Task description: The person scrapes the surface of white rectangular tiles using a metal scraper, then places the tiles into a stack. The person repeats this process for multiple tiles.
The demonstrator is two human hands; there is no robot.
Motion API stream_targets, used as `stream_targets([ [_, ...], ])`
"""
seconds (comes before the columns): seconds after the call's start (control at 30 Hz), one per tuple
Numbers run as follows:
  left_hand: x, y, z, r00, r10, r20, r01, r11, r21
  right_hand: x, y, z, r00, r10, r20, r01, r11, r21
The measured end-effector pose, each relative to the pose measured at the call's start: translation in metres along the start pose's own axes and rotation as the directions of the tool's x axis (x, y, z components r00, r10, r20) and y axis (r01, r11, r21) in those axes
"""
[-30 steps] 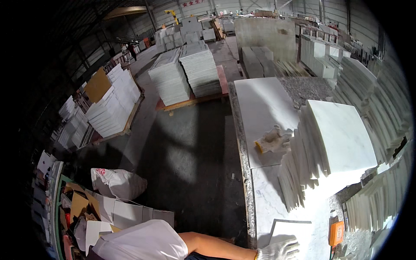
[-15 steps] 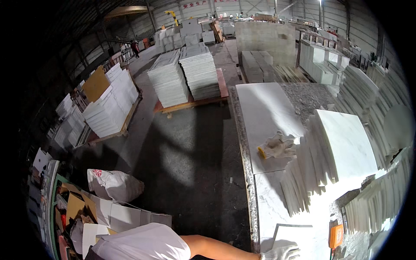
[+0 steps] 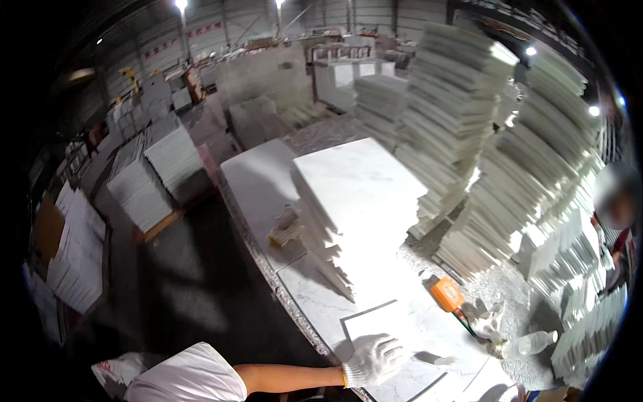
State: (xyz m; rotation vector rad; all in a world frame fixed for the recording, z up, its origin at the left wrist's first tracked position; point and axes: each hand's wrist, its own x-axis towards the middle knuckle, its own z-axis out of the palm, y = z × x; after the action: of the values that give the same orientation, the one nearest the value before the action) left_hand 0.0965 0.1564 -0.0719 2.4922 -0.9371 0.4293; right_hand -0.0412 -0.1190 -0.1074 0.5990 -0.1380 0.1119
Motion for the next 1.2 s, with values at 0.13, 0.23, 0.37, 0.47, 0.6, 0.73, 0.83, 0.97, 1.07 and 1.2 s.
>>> stream_targets([
  [0.13,-0.010,-0.005,0.014,0.999,0.013,0.033,-0.015,0.998,0.065,-0.056,-0.042,0.012,0.985,0.164,0.046,-0.169,0.978,0.126],
  [0.23,-0.010,-0.003,0.014,0.999,0.035,-0.026,-0.034,0.999,0.028,-0.078,-0.100,-0.025,0.960,0.182,0.214,-0.231,0.944,0.234],
  [0.37,-0.007,0.004,0.019,0.993,0.072,-0.094,-0.061,0.991,0.117,-0.098,-0.138,-0.046,0.845,-0.451,0.287,0.419,0.224,-0.880],
  [0.47,-0.006,0.019,-0.009,0.975,0.069,-0.209,-0.072,0.997,-0.006,-0.075,-0.108,-0.060,0.460,-0.732,0.503,-0.183,-0.632,-0.753],
  [0.6,-0.018,0.062,-0.024,0.978,-0.004,-0.209,-0.047,0.970,-0.240,-0.059,-0.025,-0.004,0.431,-0.667,0.607,-0.301,-0.741,-0.601],
  [0.73,-0.030,0.118,-0.042,0.997,-0.063,-0.049,0.024,0.824,-0.566,-0.079,0.015,0.028,0.362,-0.864,0.351,-0.035,-0.389,-0.921],
  [0.83,-0.038,0.161,-0.027,0.984,-0.054,0.169,0.150,0.762,-0.630,-0.098,0.037,0.039,0.367,-0.901,0.231,-0.041,-0.264,-0.964],
  [0.97,-0.045,0.181,0.010,0.895,-0.103,0.434,0.440,0.370,-0.818,-0.112,0.067,0.058,0.509,-0.851,0.129,0.085,-0.099,-0.991],
  [1.07,-0.021,0.203,-0.004,0.818,-0.027,0.574,0.561,0.258,-0.787,-0.125,0.075,0.064,0.603,-0.788,0.120,0.108,-0.068,-0.992],
  [1.2,-0.007,0.213,0.000,0.790,0.044,0.612,0.593,0.200,-0.780,-0.132,0.091,0.071,0.630,-0.777,0.018,-0.058,-0.070,-0.996],
])
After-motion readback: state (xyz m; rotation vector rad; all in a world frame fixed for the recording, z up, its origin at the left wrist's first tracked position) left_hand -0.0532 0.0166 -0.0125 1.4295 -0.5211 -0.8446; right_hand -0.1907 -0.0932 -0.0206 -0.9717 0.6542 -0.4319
